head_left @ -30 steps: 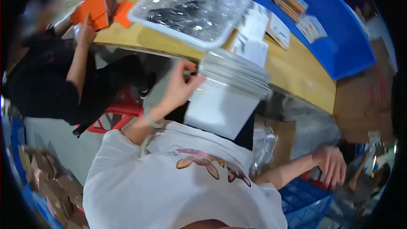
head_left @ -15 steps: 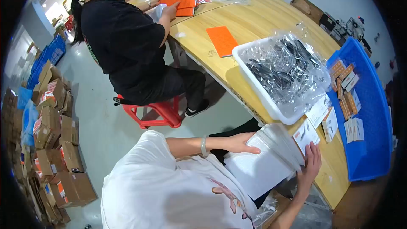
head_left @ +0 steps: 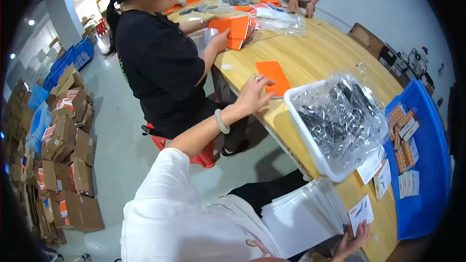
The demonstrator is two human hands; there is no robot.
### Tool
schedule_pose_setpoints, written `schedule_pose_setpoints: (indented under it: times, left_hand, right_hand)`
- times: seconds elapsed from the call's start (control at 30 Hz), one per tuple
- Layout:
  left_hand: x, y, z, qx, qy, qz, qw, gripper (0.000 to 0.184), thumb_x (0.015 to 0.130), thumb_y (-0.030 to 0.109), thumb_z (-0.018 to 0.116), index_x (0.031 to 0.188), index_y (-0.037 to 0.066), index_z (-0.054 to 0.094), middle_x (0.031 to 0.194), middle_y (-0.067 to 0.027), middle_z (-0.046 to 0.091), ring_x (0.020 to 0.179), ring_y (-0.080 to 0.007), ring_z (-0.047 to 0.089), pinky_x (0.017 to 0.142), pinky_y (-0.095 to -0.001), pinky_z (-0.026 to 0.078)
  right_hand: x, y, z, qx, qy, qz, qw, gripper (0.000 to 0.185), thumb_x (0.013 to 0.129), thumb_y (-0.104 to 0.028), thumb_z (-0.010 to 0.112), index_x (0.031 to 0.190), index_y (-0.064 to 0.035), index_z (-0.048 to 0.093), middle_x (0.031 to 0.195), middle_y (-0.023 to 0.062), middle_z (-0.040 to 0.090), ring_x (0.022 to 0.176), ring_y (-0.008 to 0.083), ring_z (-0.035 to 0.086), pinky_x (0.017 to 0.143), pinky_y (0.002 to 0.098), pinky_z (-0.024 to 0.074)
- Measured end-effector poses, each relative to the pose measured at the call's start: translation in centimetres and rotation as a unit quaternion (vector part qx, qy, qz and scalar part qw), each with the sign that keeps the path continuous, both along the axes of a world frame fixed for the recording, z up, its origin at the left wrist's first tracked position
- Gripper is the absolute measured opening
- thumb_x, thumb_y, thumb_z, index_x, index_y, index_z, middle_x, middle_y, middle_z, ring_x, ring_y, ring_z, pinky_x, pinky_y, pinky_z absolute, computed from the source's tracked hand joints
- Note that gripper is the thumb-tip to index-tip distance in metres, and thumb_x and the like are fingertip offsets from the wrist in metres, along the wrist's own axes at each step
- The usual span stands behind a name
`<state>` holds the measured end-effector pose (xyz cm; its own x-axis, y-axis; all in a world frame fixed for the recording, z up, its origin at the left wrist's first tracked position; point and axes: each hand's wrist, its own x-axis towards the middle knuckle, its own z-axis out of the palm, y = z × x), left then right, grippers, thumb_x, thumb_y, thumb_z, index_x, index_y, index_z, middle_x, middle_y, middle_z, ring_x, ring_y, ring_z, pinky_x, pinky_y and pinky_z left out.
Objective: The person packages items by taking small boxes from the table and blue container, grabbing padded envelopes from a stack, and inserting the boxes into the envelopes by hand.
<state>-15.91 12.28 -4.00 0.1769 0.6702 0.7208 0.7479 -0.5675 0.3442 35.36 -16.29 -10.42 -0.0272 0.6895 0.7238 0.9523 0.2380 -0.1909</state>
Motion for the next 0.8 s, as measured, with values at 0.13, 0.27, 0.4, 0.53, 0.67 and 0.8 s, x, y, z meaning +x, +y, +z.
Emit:
schedule_pose_setpoints:
  times: [0.13,0.27,0.4,0.53,0.67,0.8]
  left_hand:
    - [-0.9,2.9,-2.1,-0.032,0.085,0.003,0.996,0.032,0.083,0.025,0.068,0.108,0.006,0.062,0.102,-0.0088,0.061,0.095,-0.0301,0.055,0.082,-0.0361,0.045]
    - [-1.4,7.0,-3.1,0.074,0.147,0.029,0.986,0.036,0.084,0.03,0.066,0.111,0.008,0.06,0.095,-0.0093,0.061,0.088,-0.0307,0.058,0.076,-0.0361,0.048]
    - [-1.1,6.4,-1.9,-0.102,0.302,0.099,0.943,0.035,0.087,0.031,0.06,0.113,0.008,0.056,0.088,-0.0115,0.062,0.076,-0.0312,0.061,0.067,-0.035,0.05]
    - [-4.4,8.6,1.1,-0.013,0.253,0.041,0.966,0.019,0.091,0.021,0.053,0.102,0.007,0.054,0.081,-0.012,0.062,0.066,-0.0301,0.059,0.059,-0.0371,0.048]
    - [-7.2,11.6,3.4,0.141,-0.091,0.03,0.985,0.015,0.094,0.015,0.052,0.092,0.001,0.056,0.079,-0.0118,0.061,0.065,-0.0289,0.057,0.059,-0.0397,0.045]
    - [-7.8,9.7,8.9,0.083,-0.154,0.002,0.985,0.015,0.094,0.013,0.054,0.098,0.002,0.062,0.077,-0.0113,0.065,0.063,-0.0264,0.059,0.061,-0.0363,0.047]
  right_hand:
    - [0.8,0.5,-0.4,0.028,-0.043,0.016,0.999,0.046,0.08,-0.016,0.07,0.122,-0.0022,0.059,0.126,0.0207,0.058,0.114,0.0402,0.056,0.099,0.0458,0.0433]
    - [4.1,1.7,-2.1,0.043,-0.102,0.036,0.993,0.047,0.079,-0.018,0.072,0.121,-0.0001,0.058,0.127,0.0209,0.057,0.115,0.0395,0.054,0.101,0.0471,0.0414]
    - [3.9,0.6,-1.3,-0.036,-0.098,0.028,0.994,0.047,0.08,-0.017,0.071,0.121,0.0015,0.057,0.127,0.0225,0.057,0.116,0.0411,0.053,0.103,0.0474,0.0392]
    - [0.8,-0.2,0.3,-0.051,-0.034,0.002,0.998,0.048,0.081,-0.018,0.071,0.122,0.0027,0.057,0.127,0.0227,0.056,0.117,0.0413,0.052,0.104,0.0481,0.0382]
    - [3.9,0.7,-1.9,-0.038,-0.053,0.022,0.998,0.048,0.082,-0.019,0.07,0.122,0.0035,0.056,0.128,0.0231,0.056,0.117,0.0414,0.052,0.104,0.0487,0.0378]
    - [8.4,2.8,-6.0,-0.008,-0.118,0.05,0.992,0.049,0.083,-0.021,0.069,0.123,0.0041,0.056,0.128,0.0236,0.055,0.117,0.0414,0.052,0.104,0.0493,0.0377]
